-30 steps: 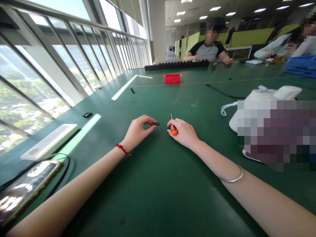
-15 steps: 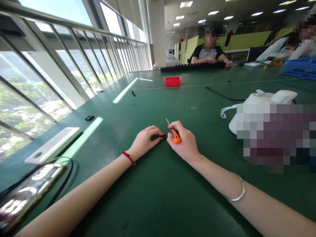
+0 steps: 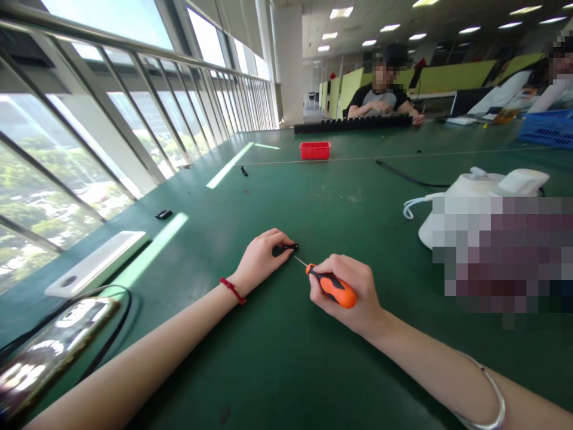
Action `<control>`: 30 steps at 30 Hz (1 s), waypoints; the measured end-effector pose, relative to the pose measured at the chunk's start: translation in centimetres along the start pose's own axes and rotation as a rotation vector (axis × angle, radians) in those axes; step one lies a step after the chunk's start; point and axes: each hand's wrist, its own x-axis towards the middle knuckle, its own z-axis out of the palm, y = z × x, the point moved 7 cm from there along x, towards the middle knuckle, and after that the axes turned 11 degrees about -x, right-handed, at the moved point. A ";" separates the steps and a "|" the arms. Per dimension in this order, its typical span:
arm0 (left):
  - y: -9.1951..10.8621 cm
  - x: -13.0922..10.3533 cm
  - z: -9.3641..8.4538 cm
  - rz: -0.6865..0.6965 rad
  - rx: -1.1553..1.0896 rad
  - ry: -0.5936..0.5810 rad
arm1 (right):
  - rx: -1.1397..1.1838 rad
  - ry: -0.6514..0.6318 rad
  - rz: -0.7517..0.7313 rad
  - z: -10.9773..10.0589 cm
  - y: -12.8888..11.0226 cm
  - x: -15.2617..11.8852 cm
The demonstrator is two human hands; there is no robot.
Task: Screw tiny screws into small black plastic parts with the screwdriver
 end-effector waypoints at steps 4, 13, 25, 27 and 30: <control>0.0 0.0 0.1 0.012 -0.021 -0.004 | -0.027 0.034 0.004 -0.3 0.0 -0.2; 0.0 0.0 0.2 0.021 -0.036 -0.020 | -0.047 0.046 0.109 -0.3 0.9 -0.5; -0.1 0.1 0.3 0.032 -0.049 -0.037 | -0.058 -0.038 0.147 0.4 1.2 -0.4; -0.1 0.1 0.4 0.037 -0.057 -0.042 | -0.055 -0.065 0.182 0.5 1.5 -0.6; -0.1 0.1 0.4 0.042 -0.057 -0.048 | -0.027 -0.058 0.207 0.4 1.7 -0.6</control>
